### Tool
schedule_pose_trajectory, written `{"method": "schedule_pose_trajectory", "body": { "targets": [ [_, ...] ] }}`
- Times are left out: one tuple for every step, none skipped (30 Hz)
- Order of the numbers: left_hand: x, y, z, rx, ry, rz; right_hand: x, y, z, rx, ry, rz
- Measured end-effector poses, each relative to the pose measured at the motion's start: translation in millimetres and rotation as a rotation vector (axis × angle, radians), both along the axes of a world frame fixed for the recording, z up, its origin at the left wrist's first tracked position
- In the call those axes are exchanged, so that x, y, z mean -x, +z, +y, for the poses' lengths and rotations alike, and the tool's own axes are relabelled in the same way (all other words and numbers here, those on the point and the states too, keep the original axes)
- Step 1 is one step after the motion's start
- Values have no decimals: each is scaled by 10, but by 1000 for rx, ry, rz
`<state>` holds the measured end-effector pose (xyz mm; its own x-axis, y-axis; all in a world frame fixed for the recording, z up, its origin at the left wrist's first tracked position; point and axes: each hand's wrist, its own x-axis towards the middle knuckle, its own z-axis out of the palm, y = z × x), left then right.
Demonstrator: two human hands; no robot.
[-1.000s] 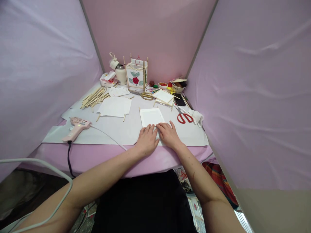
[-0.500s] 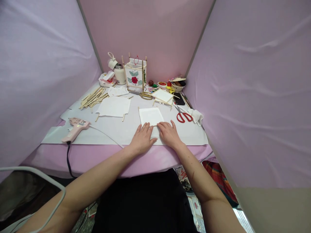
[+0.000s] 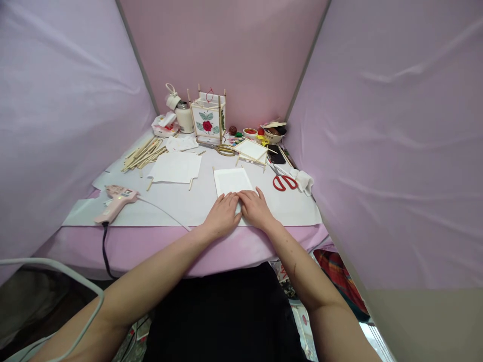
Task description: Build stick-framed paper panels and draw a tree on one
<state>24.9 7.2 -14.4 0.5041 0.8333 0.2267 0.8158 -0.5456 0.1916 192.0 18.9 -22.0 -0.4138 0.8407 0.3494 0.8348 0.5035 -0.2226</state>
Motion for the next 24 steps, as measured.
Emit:
{"method": "schedule_pose_trajectory", "body": {
  "targets": [
    [8,-6,4,15,9,11,4,-8,6,9,-2,-9],
    [20,-11,5,22,21,24,-3,-15,10,7,-15,-18],
    [35,-14,2,25,35,40,-16,-21,13,-1,-32,-27],
    [51,-15,-5,29,48,56,-36,-26,14,-10,-49,-33],
    [67,-14,-14,36,59,72,-57,-30,14,-19,-63,-36],
    [80,-11,-24,45,69,87,-78,-34,14,-24,-71,-36],
    [91,-7,-33,54,77,101,-95,-39,15,-25,-74,-34],
    [99,-3,-41,64,84,112,-108,-45,17,-23,-73,-30],
    [105,2,-46,73,87,121,-116,-54,21,-20,-70,-24],
    [109,5,-50,80,87,128,-120,-64,26,-16,-69,-16],
    [114,8,-51,87,85,133,-121,-75,32,-13,-68,-4],
    [118,10,-51,91,80,134,-122,-86,40,-10,-65,8],
    [123,12,-48,94,74,133,-125,-97,48,-5,-60,25],
    [129,15,-44,95,70,129,-132,-105,57,1,-55,55],
    [136,19,-39,97,66,121,-146,-111,67,4,-55,94],
    [142,25,-33,101,65,108,-168,-114,77,5,-60,137],
    [148,32,-26,104,65,88,-198,-112,87,-2,-76,182],
    [154,40,-20,102,69,62,-233,-109,97,-21,-105,220],
    [158,48,-13,93,76,33,-272,-103,107,-48,-140,244],
    [160,54,-8,74,84,1,-311,-96,117,-76,-173,251],
    [162,59,-3,49,90,-28,-345,-91,125,-100,-199,244],
    [163,61,0,22,94,-51,-372,-86,132,-116,-215,234],
    [163,61,2,-2,97,-67,-389,-83,136,-122,-221,223],
    [163,60,3,-20,98,-77,-395,-81,138,-118,-219,205]
  ]
}}
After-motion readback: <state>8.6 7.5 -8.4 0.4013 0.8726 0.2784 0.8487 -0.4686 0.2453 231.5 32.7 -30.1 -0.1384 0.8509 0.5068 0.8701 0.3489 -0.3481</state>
